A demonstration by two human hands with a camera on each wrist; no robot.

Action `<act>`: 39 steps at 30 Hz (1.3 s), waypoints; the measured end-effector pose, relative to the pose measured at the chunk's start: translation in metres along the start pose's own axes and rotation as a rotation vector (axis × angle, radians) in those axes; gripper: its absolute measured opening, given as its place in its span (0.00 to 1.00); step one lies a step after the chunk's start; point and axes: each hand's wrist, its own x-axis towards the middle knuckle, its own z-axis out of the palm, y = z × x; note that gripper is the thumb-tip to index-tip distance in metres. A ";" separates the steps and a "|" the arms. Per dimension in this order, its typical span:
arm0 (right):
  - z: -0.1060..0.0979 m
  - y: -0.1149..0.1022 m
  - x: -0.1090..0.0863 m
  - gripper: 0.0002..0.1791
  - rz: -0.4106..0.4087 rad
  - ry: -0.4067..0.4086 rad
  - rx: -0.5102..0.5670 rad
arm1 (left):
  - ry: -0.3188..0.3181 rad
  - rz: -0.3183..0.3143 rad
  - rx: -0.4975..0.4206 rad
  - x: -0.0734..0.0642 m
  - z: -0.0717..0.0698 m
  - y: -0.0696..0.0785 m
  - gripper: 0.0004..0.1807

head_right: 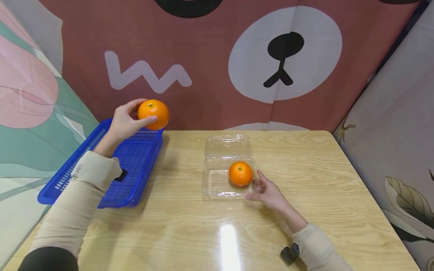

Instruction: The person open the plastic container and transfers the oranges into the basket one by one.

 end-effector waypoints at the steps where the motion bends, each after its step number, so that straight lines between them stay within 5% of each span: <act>1: 0.000 0.000 0.000 0.56 -0.002 -0.001 0.000 | 0.002 -0.004 0.001 0.000 0.000 -0.001 0.33; 22: -0.002 0.001 0.000 0.56 0.000 0.001 -0.006 | 0.025 -0.120 0.050 -0.012 -0.011 -0.025 0.36; 39: -0.001 0.001 0.000 0.57 0.017 0.010 -0.016 | 0.074 -0.158 0.053 -0.019 -0.011 -0.060 0.38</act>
